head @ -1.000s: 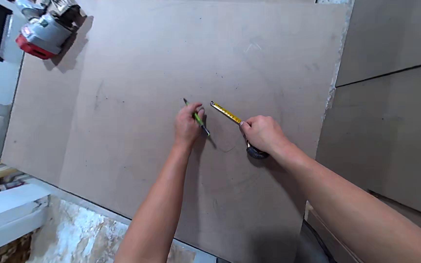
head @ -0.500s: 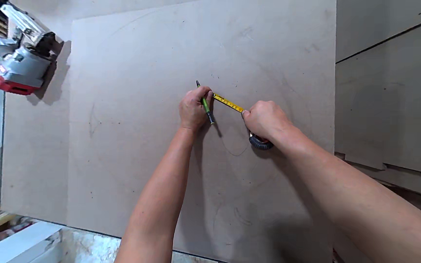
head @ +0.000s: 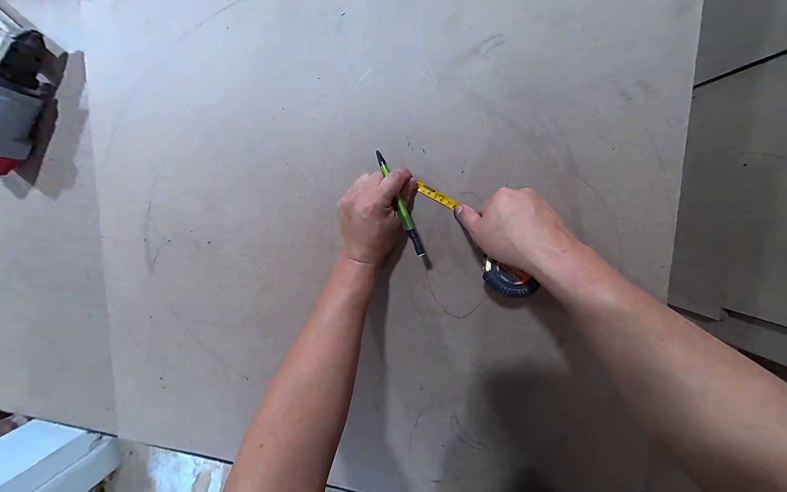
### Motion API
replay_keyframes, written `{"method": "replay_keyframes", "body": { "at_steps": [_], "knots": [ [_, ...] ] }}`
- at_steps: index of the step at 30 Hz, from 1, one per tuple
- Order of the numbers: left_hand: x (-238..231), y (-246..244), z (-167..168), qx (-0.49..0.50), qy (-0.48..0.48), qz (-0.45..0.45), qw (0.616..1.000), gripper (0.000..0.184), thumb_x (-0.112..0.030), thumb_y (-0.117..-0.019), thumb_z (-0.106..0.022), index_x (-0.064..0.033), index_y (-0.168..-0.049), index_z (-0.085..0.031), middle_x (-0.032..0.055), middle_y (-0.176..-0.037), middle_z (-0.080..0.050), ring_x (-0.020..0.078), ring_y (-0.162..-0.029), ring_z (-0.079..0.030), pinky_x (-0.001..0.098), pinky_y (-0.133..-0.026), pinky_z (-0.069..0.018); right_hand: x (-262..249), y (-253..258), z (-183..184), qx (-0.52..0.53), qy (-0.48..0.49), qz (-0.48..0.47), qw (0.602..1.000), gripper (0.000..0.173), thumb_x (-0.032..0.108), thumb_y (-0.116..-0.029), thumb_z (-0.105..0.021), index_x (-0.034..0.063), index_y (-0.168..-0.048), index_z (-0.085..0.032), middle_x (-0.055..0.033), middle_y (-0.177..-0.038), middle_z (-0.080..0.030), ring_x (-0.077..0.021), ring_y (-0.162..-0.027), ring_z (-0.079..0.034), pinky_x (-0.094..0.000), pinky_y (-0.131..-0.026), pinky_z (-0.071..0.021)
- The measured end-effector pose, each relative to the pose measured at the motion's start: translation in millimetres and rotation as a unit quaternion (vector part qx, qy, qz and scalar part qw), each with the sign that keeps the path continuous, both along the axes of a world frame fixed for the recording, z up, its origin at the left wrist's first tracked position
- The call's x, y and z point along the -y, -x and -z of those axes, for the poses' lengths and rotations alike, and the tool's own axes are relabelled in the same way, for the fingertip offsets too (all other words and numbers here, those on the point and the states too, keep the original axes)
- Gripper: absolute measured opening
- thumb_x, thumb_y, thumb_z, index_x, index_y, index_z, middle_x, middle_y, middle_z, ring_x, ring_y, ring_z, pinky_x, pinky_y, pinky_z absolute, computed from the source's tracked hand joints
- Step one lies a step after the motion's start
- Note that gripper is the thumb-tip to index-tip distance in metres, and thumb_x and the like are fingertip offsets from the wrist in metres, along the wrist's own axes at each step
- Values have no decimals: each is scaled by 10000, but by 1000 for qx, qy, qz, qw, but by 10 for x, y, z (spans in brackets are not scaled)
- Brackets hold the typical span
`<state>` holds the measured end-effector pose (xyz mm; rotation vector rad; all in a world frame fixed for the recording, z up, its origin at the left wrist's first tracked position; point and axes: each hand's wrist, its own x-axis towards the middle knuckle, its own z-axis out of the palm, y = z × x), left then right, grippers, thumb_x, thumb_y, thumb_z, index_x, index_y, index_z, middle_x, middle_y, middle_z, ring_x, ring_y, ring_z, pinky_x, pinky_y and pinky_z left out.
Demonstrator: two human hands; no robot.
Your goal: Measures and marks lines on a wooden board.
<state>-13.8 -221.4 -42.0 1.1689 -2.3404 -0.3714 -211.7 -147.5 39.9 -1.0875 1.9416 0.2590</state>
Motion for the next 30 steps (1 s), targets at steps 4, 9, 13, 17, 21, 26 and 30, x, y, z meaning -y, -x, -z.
{"method": "replay_keyframes", "body": {
  "at_steps": [4,9,13,17,21,26,30],
  "knots": [
    [-15,-18,-17,0,1,18,1000,178,-267,-1017,-661,-153,-1068,-788,42,-787,-685,194,-757,-653,352,-682,-529,16,32,35,20,-5,0,1000,593,530,-1030,-446,155,-591,-580,-80,-614,-608,-273,-606,-627,-509,-515,-459],
    [-26,-25,-6,-6,1,49,999,179,-242,-1017,-661,-142,-1086,-793,55,-778,-681,200,-738,-646,349,-662,-521,28,8,39,14,-17,7,1000,689,662,-1024,-409,154,-600,-605,-79,-634,-622,-276,-632,-640,-514,-539,-477],
    [-9,-43,-15,-18,-16,60,998,172,-204,-1021,-653,-129,-1099,-786,45,-796,-692,184,-753,-651,344,-680,-526,41,9,39,16,-21,6,1000,685,649,-1030,-412,149,-598,-593,-78,-627,-608,-273,-623,-630,-503,-530,-470],
    [-5,-38,-27,-17,-19,67,997,178,-176,-1020,-642,-133,-1114,-788,48,-794,-695,184,-731,-639,340,-663,-512,35,47,48,34,-27,19,999,668,639,-1035,-415,174,-614,-643,-44,-638,-648,-239,-623,-645,-501,-546,-479],
    [-4,-39,-34,-7,-10,69,998,184,-189,-1016,-647,-160,-1125,-793,37,-771,-680,182,-720,-630,336,-652,-502,-9,103,100,60,-25,31,997,659,632,-1043,-404,188,-646,-685,-5,-682,-719,-196,-643,-699,-505,-586,-538],
    [1,-50,-17,-4,-9,76,997,189,-193,-1022,-642,-173,-1134,-793,35,-766,-673,186,-722,-624,341,-651,-497,5,118,87,73,-33,38,996,641,593,-1059,-412,191,-648,-696,9,-677,-722,-170,-630,-693,-484,-590,-537],
    [1,-39,-19,5,4,87,996,193,-202,-1021,-645,-188,-1145,-793,34,-752,-663,192,-709,-615,344,-634,-480,-23,128,74,86,-53,47,994,642,594,-1064,-401,198,-656,-698,29,-685,-730,-156,-624,-692,-478,-587,-542]
  ]
}}
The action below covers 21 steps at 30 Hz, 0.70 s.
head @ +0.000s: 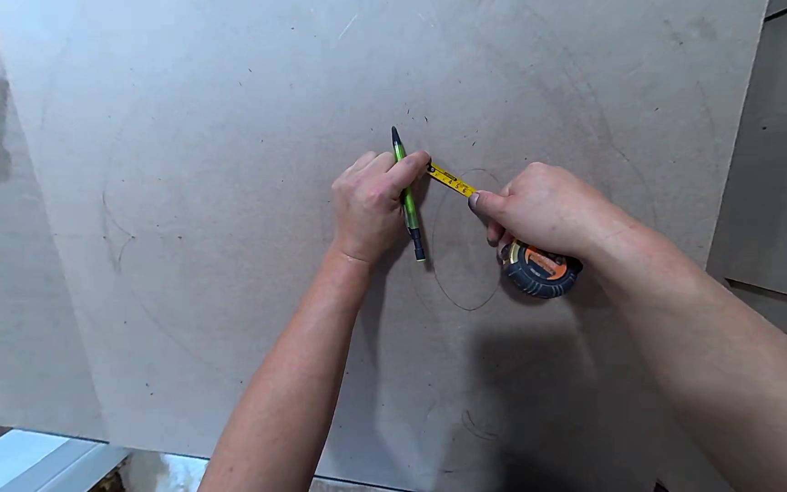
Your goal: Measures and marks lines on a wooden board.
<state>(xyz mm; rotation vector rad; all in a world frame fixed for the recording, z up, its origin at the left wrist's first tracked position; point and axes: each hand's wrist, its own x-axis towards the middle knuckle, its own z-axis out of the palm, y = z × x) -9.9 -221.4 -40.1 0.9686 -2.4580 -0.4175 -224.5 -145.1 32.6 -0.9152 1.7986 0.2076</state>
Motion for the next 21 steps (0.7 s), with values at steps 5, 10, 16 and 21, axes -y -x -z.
{"method": "replay_keyframes", "body": {
  "at_steps": [5,10,16,21],
  "knots": [
    [-6,-1,6,-1,-2,-8,1000,188,-210,-1028,-639,-193,-1134,-794,38,-785,-688,191,-739,-637,339,-659,-498,-26,-70,-3,-27,7,13,1000,643,607,-1050,-420,195,-635,-688,8,-672,-722,-172,-614,-688,-486,-571,-529],
    [-3,6,22,-3,-1,-11,1000,192,-202,-1028,-638,-191,-1142,-792,38,-781,-686,192,-739,-641,340,-660,-502,-6,-89,-43,-40,5,9,999,684,652,-1041,-392,187,-638,-691,-11,-660,-709,-188,-610,-675,-493,-557,-507],
    [0,14,30,-10,5,-11,1000,181,-195,-1024,-645,-185,-1125,-795,44,-792,-692,189,-735,-641,336,-657,-502,76,-173,-93,-69,14,-9,997,690,640,-1046,-380,172,-612,-640,-61,-636,-638,-243,-612,-631,-503,-531,-461],
    [-3,9,28,-5,6,-12,1000,183,-206,-1025,-643,-189,-1131,-792,43,-797,-697,192,-739,-645,344,-661,-504,134,-209,-108,-60,8,3,998,630,551,-1060,-398,176,-620,-648,-48,-654,-657,-228,-622,-637,-491,-543,-458]
  ]
}}
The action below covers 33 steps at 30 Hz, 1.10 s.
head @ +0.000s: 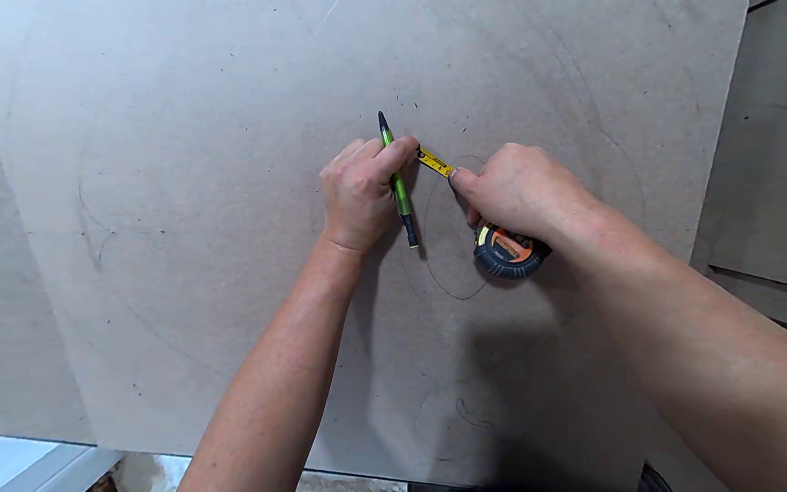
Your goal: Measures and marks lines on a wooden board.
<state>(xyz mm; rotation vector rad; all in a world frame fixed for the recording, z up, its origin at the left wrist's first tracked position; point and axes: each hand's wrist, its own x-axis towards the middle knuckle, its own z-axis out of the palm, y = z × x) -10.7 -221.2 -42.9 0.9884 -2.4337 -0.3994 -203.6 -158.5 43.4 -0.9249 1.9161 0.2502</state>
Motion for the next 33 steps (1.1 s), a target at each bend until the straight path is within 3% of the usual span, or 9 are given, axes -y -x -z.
{"method": "replay_keyframes", "body": {
  "at_steps": [14,20,33],
  "knots": [
    [-1,-1,-3,1,-1,0,1000,181,-211,-1025,-644,-197,-1124,-796,38,-800,-702,189,-745,-646,334,-656,-496,-35,-72,33,19,5,41,999,642,570,-1063,-395,182,-635,-676,-1,-663,-716,-172,-594,-673,-476,-557,-507],
    [7,-1,6,0,7,8,1000,185,-220,-1030,-636,-195,-1127,-792,46,-775,-678,196,-733,-639,338,-650,-493,-52,-70,23,12,1,48,999,653,594,-1055,-405,184,-625,-676,-2,-661,-711,-177,-595,-661,-482,-553,-486],
    [-1,-4,-10,3,-9,-2,1000,198,-244,-1042,-617,-215,-1138,-787,28,-854,-733,189,-805,-686,351,-696,-530,-76,-81,58,13,5,64,998,655,617,-1040,-410,192,-631,-695,5,-662,-717,-173,-596,-665,-496,-560,-495]
  ]
}}
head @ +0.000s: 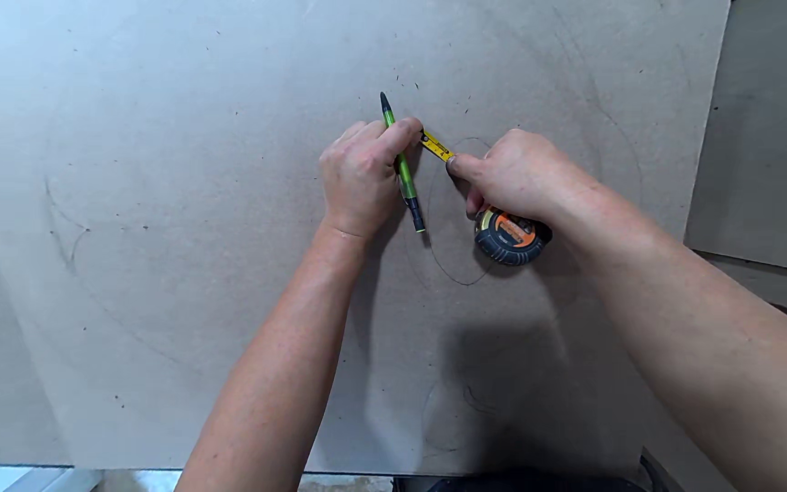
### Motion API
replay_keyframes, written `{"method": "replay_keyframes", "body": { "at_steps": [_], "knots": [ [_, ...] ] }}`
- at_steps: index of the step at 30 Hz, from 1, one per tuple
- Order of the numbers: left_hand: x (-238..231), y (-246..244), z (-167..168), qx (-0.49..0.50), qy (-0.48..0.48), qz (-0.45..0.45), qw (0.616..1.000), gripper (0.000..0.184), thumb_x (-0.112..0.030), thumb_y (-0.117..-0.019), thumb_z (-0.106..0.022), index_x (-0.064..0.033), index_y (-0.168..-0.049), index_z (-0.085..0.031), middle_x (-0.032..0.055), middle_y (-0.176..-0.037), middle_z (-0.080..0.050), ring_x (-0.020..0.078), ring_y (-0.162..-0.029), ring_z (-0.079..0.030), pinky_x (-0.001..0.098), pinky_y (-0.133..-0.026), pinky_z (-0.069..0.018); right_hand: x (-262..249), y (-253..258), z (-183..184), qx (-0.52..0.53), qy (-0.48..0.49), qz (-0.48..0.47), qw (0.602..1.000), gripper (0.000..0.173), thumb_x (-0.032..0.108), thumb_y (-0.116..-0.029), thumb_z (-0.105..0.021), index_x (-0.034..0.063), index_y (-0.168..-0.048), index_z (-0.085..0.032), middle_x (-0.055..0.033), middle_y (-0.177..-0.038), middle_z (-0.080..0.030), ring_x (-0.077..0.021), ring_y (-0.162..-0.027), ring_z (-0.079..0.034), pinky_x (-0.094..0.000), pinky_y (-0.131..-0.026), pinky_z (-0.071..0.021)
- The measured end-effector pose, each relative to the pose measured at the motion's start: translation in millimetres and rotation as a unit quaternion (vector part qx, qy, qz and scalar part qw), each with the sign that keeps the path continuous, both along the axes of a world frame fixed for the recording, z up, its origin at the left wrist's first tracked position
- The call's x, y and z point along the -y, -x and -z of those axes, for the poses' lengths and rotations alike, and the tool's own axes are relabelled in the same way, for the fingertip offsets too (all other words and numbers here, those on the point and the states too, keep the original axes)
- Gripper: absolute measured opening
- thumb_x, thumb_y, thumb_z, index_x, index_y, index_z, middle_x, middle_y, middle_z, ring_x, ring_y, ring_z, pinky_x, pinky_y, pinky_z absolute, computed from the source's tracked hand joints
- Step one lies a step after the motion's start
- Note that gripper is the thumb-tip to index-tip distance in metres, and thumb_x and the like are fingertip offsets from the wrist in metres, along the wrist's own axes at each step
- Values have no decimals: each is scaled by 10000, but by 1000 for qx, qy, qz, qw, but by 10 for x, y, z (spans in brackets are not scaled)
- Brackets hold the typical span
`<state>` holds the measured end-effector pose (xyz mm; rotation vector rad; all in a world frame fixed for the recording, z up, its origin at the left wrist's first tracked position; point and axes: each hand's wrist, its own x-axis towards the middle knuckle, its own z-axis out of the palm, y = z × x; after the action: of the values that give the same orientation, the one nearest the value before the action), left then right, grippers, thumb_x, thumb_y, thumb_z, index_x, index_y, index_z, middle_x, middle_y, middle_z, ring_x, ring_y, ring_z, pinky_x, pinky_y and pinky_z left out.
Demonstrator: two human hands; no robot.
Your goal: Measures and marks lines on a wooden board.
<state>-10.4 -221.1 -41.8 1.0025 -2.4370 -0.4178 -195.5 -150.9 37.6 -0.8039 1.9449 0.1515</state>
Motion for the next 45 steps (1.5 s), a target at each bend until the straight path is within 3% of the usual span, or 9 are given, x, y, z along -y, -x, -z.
{"method": "replay_keyframes", "body": {
  "at_steps": [9,14,19,25,36,38,41,43,45],
  "knots": [
    [6,-7,-1,-37,-46,-8,998,186,-263,-1037,-634,-195,-1125,-783,16,-904,-752,141,-831,-693,329,-740,-543,37,40,1,15,-9,-16,1000,682,645,-1044,-397,185,-636,-692,-5,-668,-709,-181,-614,-658,-491,-578,-489],
    [123,-107,-199,-269,-326,-17,906,459,-227,-1132,-338,25,-1483,-489,44,-882,-696,121,-702,-638,292,-636,-561,37,52,-1,26,-2,-11,1000,681,632,-1048,-405,174,-624,-677,-13,-653,-702,-192,-598,-652,-489,-569,-488],
    [135,-63,-311,-243,-400,-57,882,268,-206,-1080,-540,-30,-1194,-707,28,-917,-744,118,-787,-714,283,-709,-616,39,54,7,29,-8,-6,1000,679,643,-1041,-411,177,-625,-678,-9,-658,-708,-187,-596,-658,-491,-561,-491],
    [112,143,-319,-219,-392,-105,887,28,-84,-936,-702,-64,-947,-685,16,-746,-709,106,-585,-669,247,-504,-569,45,60,-15,26,-12,-12,1000,676,629,-1050,-404,176,-621,-665,-10,-649,-700,-182,-587,-647,-479,-554,-478],
    [4,160,-293,-179,-331,-87,922,34,-121,-928,-699,-92,-942,-688,-23,-765,-685,50,-604,-633,206,-520,-530,39,70,-3,28,-7,-19,999,671,633,-1045,-402,180,-621,-657,-14,-642,-686,-191,-591,-646,-480,-549,-480],
    [65,111,-353,-186,-309,-72,930,90,-181,-960,-713,-90,-960,-713,-27,-844,-713,47,-709,-667,231,-628,-570,35,66,-3,28,-5,-17,999,667,632,-1044,-404,181,-620,-652,-12,-640,-685,-191,-590,-644,-477,-549,-477],
    [262,-102,-607,-287,-306,28,907,208,-59,-1012,-587,21,-1194,-648,113,-1237,-688,223,-1172,-659,415,-1020,-554,31,74,3,30,-2,-12,999,662,634,-1040,-416,172,-623,-643,-24,-641,-687,-199,-589,-651,-484,-544,-488],
    [291,-169,-892,-410,-340,21,846,251,19,-1023,-499,7,-1269,-546,98,-1146,-694,217,-1010,-695,390,-904,-596,30,79,3,34,-3,-14,999,663,629,-1044,-413,167,-632,-649,-27,-648,-689,-202,-596,-651,-486,-552,-487],
    [332,-230,-1117,-499,-377,-10,781,327,-156,-1119,-232,-69,-1260,-514,42,-935,-635,151,-718,-605,290,-636,-547,36,74,-2,30,-1,-23,999,669,622,-1049,-404,171,-623,-654,-26,-644,-680,-203,-598,-644,-487,-552,-478]
  ]
}}
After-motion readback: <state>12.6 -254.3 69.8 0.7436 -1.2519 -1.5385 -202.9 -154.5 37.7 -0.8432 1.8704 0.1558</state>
